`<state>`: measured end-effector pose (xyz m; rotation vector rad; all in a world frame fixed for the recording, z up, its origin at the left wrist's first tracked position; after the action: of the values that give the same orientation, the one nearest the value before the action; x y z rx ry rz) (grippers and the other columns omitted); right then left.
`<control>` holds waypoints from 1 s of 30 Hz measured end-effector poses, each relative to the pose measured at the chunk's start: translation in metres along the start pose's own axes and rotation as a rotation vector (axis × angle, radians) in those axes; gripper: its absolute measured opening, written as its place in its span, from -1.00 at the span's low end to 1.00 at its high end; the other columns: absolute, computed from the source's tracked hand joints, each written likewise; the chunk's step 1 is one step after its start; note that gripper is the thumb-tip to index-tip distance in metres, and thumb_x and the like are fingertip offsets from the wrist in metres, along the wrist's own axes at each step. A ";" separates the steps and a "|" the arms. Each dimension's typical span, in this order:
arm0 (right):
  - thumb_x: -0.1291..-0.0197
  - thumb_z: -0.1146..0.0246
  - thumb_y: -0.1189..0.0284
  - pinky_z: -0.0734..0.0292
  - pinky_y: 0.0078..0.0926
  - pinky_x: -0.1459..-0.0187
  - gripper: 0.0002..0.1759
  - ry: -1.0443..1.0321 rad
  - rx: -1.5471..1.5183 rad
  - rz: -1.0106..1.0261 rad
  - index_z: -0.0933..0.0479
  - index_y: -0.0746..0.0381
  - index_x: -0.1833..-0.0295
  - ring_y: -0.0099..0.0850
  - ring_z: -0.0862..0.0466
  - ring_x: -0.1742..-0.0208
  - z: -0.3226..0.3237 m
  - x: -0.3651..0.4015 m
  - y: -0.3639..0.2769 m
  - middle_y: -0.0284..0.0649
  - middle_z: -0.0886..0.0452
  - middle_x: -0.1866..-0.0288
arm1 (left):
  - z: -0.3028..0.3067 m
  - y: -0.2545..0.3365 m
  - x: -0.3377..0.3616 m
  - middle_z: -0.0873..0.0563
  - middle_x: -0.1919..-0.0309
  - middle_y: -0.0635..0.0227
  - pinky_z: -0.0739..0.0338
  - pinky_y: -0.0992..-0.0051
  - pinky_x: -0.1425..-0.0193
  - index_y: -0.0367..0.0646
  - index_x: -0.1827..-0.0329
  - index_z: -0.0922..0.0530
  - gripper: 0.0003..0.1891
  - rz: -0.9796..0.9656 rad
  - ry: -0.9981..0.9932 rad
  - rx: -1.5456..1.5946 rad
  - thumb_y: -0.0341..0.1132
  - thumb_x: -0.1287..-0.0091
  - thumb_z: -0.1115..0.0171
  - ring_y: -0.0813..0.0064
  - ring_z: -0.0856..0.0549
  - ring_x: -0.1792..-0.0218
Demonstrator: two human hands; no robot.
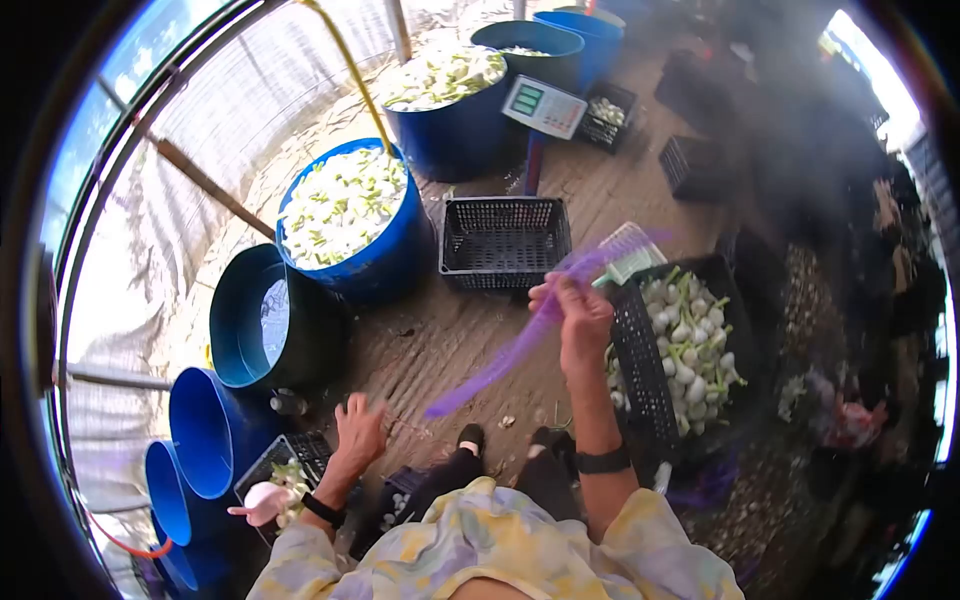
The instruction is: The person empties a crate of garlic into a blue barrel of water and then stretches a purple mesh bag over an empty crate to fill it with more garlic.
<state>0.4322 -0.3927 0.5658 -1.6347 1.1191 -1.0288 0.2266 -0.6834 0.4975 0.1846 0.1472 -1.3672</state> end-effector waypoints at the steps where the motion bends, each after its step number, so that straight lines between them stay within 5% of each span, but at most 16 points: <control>1: -0.31 -0.11 0.36 -0.54 -0.55 0.36 -0.75 -0.120 0.175 0.137 -0.56 0.31 0.11 -0.46 -0.63 0.44 -0.019 0.008 -0.004 -0.17 -0.67 0.38 | 0.010 0.000 -0.021 -0.65 0.44 0.14 -0.46 0.35 0.41 -0.14 0.23 -0.61 -0.75 0.121 0.078 0.073 -0.22 -0.08 -0.25 0.23 -0.62 0.52; 3: -0.19 -0.16 0.49 -0.50 -0.46 0.29 -0.79 -0.350 0.658 0.600 -0.56 0.29 0.07 -0.38 -0.64 0.35 -0.050 0.041 -0.013 -0.21 -0.67 0.32 | 0.008 -0.001 -0.038 -0.64 0.27 0.11 -0.51 0.36 0.43 -0.13 0.12 -0.56 -0.63 0.658 -0.245 1.027 -0.05 -0.16 -0.25 0.30 -0.64 0.47; 4: -0.19 -0.16 0.49 -0.50 -0.46 0.29 -0.79 -0.385 0.651 0.598 -0.56 0.29 0.07 -0.38 -0.64 0.35 -0.054 0.051 -0.012 -0.21 -0.67 0.32 | 0.023 0.016 -0.045 -0.65 0.24 0.13 -0.56 0.38 0.41 -0.14 0.03 -0.51 -0.54 0.758 -0.324 1.547 0.04 -0.20 -0.19 0.31 -0.66 0.46; 5: -0.10 -0.17 0.51 -0.48 -0.40 0.23 -0.77 -0.514 0.815 0.823 -0.57 0.27 0.09 -0.36 -0.62 0.26 -0.066 0.068 -0.014 -0.21 -0.64 0.27 | 0.044 0.035 -0.049 -0.65 0.21 0.14 -0.60 0.41 0.40 -0.15 -0.07 -0.47 -0.44 0.812 -0.395 2.065 0.14 -0.23 -0.14 0.32 -0.68 0.44; 6: 0.00 -0.19 0.54 -0.45 -0.34 0.16 -0.73 -0.638 0.973 1.054 -0.57 0.26 0.12 -0.34 -0.59 0.17 -0.074 0.086 -0.015 -0.21 -0.62 0.22 | 0.061 0.045 -0.046 -0.65 0.21 0.14 -0.60 0.41 0.40 -0.15 -0.07 -0.47 -0.44 0.825 -0.369 2.058 0.14 -0.23 -0.14 0.32 -0.68 0.44; 8: 0.06 -0.18 0.53 -0.42 -0.33 0.14 -0.69 -0.714 1.031 1.117 -0.56 0.26 0.11 -0.33 -0.57 0.15 -0.072 0.101 -0.013 -0.23 -0.59 0.21 | 0.085 0.066 -0.047 -0.65 0.23 0.12 -0.66 0.36 0.35 -0.15 -0.21 -0.35 -0.30 0.814 -0.296 2.255 0.25 -0.22 -0.04 0.26 -0.69 0.44; 13: 0.09 -0.16 0.50 -0.36 -0.33 0.10 -0.65 -0.733 1.149 1.206 -0.54 0.28 0.09 -0.34 -0.52 0.10 -0.039 0.097 -0.013 -0.27 -0.54 0.21 | 0.075 0.077 -0.039 -0.63 0.27 0.08 -0.65 0.43 0.39 -0.23 -0.25 -0.29 -0.27 0.787 -0.205 2.248 0.23 -0.24 -0.02 0.29 -0.69 0.46; 15: 0.09 -0.17 0.50 -0.36 -0.32 0.10 -0.66 -0.726 1.156 1.176 -0.54 0.29 0.11 -0.34 -0.52 0.09 -0.026 0.085 -0.012 -0.26 -0.55 0.22 | 0.078 0.099 -0.047 -0.63 0.28 0.13 -0.62 0.51 0.43 -0.29 -0.07 -0.45 -0.50 0.502 -0.397 2.083 0.01 -0.32 -0.10 0.39 -0.67 0.49; 16: 0.10 -0.18 0.50 -0.36 -0.32 0.09 -0.64 -0.721 1.187 1.113 -0.53 0.29 0.08 -0.33 -0.52 0.07 -0.017 0.078 -0.009 -0.24 -0.54 0.16 | 0.096 0.109 -0.057 -0.64 0.30 0.19 -0.58 0.58 0.46 -0.33 0.16 -0.55 -0.79 0.290 -0.209 1.802 -0.34 -0.29 -0.17 0.50 -0.64 0.52; 17: 0.11 -0.19 0.50 -0.36 -0.32 0.07 -0.62 -0.716 1.217 1.048 -0.52 0.29 0.06 -0.31 -0.51 0.05 -0.010 0.071 -0.005 -0.21 -0.54 0.11 | 0.097 0.114 -0.064 -0.64 0.30 0.19 -0.58 0.58 0.46 -0.33 0.16 -0.55 -0.79 0.292 -0.204 1.801 -0.34 -0.29 -0.17 0.50 -0.64 0.52; 19: 0.07 -0.23 0.46 -0.36 -0.31 0.03 -0.58 -0.747 1.280 0.966 -0.49 0.29 0.01 -0.26 -0.50 0.01 -0.002 0.066 -0.001 -0.17 -0.51 0.04 | 0.078 0.118 -0.062 -0.65 0.36 0.34 -0.50 0.64 0.31 -0.29 0.18 -0.58 -0.84 0.894 -0.323 2.137 -0.53 -0.19 -0.19 0.63 -0.59 0.43; 20: 0.03 -0.27 0.41 -0.36 -0.29 -0.02 -0.54 -0.774 1.343 0.880 -0.46 0.29 -0.05 -0.21 -0.49 -0.04 0.000 0.064 0.000 -0.13 -0.49 -0.02 | 0.075 0.117 -0.064 -0.66 0.39 0.35 -0.49 0.66 0.31 -0.30 0.18 -0.58 -0.84 0.969 -0.259 2.143 -0.54 -0.17 -0.19 0.64 -0.59 0.42; 21: 0.03 -0.27 0.41 -0.36 -0.29 -0.02 -0.54 -0.784 1.340 0.878 -0.46 0.29 -0.05 -0.21 -0.49 -0.04 0.001 0.065 -0.004 -0.13 -0.49 -0.02 | 0.071 0.118 -0.066 -0.66 0.39 0.35 -0.49 0.66 0.31 -0.30 0.18 -0.58 -0.84 0.979 -0.251 2.143 -0.54 -0.17 -0.19 0.64 -0.59 0.42; 24: 0.04 -0.35 0.04 -0.35 -0.25 -0.13 -0.25 -0.882 0.720 0.363 -0.35 0.31 -0.16 -0.06 -0.43 -0.13 -0.014 0.072 -0.052 -0.02 -0.43 -0.11 | 0.071 0.112 -0.082 -0.65 0.39 0.33 -0.51 0.65 0.35 -0.32 0.22 -0.57 -0.87 0.905 0.000 1.788 -0.54 -0.16 -0.18 0.63 -0.60 0.43; 27: 0.07 -0.37 0.08 -0.38 -0.23 -0.07 -0.27 -0.974 0.811 0.564 -0.36 0.31 -0.14 -0.07 -0.45 -0.10 -0.040 0.110 -0.078 -0.02 -0.45 -0.06 | 0.063 0.120 -0.096 -0.62 0.46 0.35 -0.46 0.65 0.47 -0.33 0.20 -0.53 -0.85 0.830 0.155 1.664 -0.55 -0.17 -0.13 0.65 -0.57 0.51; 30: 0.00 -0.36 0.27 -0.50 -0.34 0.11 -0.51 -0.839 0.937 0.563 -0.47 0.27 -0.02 -0.13 -0.58 0.07 -0.031 0.113 -0.041 -0.08 -0.55 0.12 | 0.057 0.128 -0.107 -0.57 0.52 0.39 -0.39 0.68 0.57 -0.31 0.20 -0.44 -0.85 0.829 0.268 1.614 -0.56 -0.17 -0.15 0.68 -0.52 0.58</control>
<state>0.4406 -0.4990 0.6306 -0.7459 0.3503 -0.3009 0.3311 -0.5685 0.5820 1.5737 -0.7807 -0.3322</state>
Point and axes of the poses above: each hand's wrist, its own x-axis away from the middle knuckle, its own z-axis out of the back of the hand, y = z × x, the point moved 5 cm from there along -x, towards the middle knuckle
